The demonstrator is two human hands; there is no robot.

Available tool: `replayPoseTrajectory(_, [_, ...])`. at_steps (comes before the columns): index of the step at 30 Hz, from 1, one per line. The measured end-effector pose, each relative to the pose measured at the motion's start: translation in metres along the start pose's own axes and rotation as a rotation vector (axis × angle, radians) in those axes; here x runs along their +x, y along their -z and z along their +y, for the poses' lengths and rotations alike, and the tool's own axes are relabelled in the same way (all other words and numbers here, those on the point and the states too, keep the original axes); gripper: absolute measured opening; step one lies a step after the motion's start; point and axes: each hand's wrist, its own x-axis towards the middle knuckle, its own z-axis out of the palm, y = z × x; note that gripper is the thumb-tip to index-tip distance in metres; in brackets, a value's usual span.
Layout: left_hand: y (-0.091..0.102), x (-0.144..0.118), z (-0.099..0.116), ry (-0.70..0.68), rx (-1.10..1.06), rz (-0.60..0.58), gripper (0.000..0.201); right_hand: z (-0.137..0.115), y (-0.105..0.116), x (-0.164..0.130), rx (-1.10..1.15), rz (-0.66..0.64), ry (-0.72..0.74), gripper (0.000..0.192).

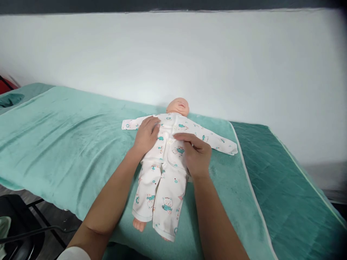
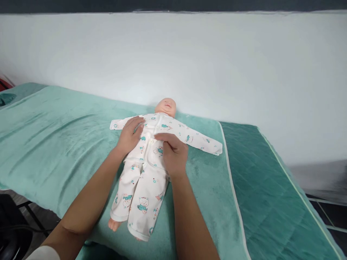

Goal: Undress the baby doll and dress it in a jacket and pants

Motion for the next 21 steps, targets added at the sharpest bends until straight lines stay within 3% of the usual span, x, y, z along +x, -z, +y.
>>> replayPoseTrajectory(3, [-0.003, 0.002, -0.019, 0.04, 0.089, -0.035, 0.034, 0.015, 0.01, 0.006, -0.109, 0.131, -0.07, 0.032])
replayPoseTrajectory(5, [-0.003, 0.0, -0.028, 0.101, 0.168, -0.094, 0.039, 0.031, 0.018, 0.012, -0.269, 0.143, -0.1, 0.037])
replayPoseTrajectory(11, [0.016, -0.022, -0.039, 0.214, 0.455, -0.285, 0.063, 0.081, 0.06, 0.007, -0.856, -0.1, -0.256, 0.055])
replayPoseTrajectory(16, [0.042, -0.033, -0.068, 0.41, 0.574, -0.258, 0.066, 0.083, 0.103, -0.027, -1.049, -0.167, -0.388, 0.067])
replayPoseTrajectory(21, [0.056, -0.025, -0.096, 0.457, 0.601, -0.276, 0.062, 0.073, 0.108, -0.04, -1.111, -0.168, -0.448, 0.068])
